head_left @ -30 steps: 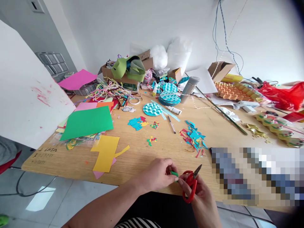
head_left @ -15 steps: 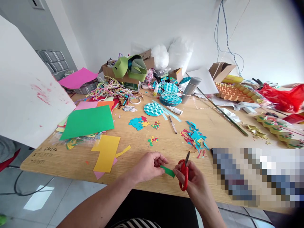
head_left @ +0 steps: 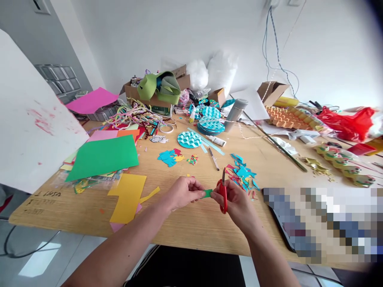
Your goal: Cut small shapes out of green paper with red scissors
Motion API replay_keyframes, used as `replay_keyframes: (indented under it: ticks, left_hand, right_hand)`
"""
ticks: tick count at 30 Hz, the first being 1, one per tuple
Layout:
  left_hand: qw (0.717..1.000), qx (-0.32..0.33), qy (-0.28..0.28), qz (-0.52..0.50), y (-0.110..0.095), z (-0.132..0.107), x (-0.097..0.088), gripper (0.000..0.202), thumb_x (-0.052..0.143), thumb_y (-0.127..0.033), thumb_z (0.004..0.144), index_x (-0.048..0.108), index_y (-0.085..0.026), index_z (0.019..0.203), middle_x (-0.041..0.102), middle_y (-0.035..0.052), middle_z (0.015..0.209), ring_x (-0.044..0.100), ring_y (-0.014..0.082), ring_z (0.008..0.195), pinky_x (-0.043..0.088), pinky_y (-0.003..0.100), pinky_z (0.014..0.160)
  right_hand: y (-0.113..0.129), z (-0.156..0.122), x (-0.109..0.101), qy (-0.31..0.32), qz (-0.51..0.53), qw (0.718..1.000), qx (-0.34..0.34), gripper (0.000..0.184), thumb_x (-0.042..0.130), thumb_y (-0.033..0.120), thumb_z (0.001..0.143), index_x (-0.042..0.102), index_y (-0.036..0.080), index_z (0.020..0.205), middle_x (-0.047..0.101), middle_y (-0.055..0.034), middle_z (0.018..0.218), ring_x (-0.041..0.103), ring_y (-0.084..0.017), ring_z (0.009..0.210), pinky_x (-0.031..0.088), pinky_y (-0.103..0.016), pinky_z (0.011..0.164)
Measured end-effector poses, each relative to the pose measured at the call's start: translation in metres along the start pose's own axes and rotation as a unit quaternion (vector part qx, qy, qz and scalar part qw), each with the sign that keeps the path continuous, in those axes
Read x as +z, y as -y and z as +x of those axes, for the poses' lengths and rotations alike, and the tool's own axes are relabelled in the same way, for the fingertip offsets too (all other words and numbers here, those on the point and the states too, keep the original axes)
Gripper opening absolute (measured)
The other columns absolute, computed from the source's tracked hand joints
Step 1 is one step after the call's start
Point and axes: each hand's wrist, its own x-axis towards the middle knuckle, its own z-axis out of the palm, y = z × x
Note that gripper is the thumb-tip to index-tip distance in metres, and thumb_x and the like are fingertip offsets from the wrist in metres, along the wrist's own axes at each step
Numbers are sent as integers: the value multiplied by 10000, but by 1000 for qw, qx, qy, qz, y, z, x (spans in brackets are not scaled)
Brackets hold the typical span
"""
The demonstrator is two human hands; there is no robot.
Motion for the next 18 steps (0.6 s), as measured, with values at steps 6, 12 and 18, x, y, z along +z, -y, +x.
replay_keyframes:
  ticks: [6, 12, 18]
  left_hand:
    - [999, 6, -7, -49, -10, 17, 2, 296, 737, -373, 612, 605, -128, 712, 629, 15, 595, 542, 97, 536, 376, 225, 529]
    - [988, 55, -91, -108, -9, 35, -3, 300, 704, -389, 652, 571, -142, 760, 673, 43, 626, 621, 135, 574, 432, 230, 544]
    - [957, 188, -220, 23, 15, 43, -11, 117, 590, -288, 783, 561, -177, 804, 676, 43, 785, 657, 166, 740, 503, 268, 646]
  right_hand:
    - [13, 31, -10, 22, 3, 1000, -10, 407, 830, 426, 585, 518, 192, 704, 548, 34, 632, 490, -107, 542, 364, -208, 446]
    - [28, 78, -20, 16, -13, 1000, -21, 430, 829, 446, 566, 540, 180, 740, 627, 7, 629, 557, -133, 576, 409, -234, 509]
    - [19, 90, -3, 85, 14, 996, -14, 370, 714, 497, 723, 549, 166, 728, 621, -11, 595, 495, -106, 508, 356, -215, 461]
